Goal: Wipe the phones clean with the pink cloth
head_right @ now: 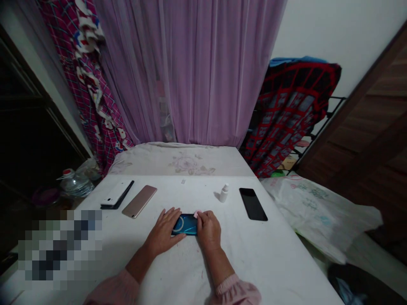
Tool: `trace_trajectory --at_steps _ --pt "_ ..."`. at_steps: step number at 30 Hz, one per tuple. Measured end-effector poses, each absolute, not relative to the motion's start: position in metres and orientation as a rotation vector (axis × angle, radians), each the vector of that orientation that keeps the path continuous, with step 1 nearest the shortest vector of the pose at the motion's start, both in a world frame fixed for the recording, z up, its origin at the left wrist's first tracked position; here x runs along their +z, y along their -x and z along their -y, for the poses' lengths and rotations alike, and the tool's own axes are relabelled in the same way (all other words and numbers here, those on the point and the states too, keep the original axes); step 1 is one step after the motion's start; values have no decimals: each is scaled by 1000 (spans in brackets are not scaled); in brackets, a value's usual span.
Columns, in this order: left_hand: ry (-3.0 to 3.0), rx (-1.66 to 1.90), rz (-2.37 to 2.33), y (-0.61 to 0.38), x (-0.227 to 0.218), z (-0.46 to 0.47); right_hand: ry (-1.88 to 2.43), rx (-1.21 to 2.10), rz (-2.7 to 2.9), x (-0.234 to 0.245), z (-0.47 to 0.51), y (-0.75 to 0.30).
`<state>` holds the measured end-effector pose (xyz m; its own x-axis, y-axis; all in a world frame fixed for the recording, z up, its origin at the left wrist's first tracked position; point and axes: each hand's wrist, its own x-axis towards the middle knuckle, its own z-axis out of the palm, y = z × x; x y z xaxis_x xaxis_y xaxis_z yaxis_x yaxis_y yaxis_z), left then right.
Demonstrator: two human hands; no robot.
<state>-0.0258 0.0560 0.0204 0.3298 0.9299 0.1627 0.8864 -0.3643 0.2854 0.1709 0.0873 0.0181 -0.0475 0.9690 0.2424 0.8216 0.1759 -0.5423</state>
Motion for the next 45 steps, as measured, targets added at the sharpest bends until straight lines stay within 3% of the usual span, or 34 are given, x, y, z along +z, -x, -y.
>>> trace_trajectory --at_steps 7,18,27,45 --pt "-2400 446 -1708 23 24 -59 1887 389 1919 43 -90 -165" --pt "-2414 464 -1703 21 26 -49 1842 314 1840 32 -31 -171" --pt "-2411 437 -1728 21 25 -44 1901 297 1897 43 -72 -162" --pt "-2397 532 -1821 29 11 -49 1494 148 1992 17 -40 -183"
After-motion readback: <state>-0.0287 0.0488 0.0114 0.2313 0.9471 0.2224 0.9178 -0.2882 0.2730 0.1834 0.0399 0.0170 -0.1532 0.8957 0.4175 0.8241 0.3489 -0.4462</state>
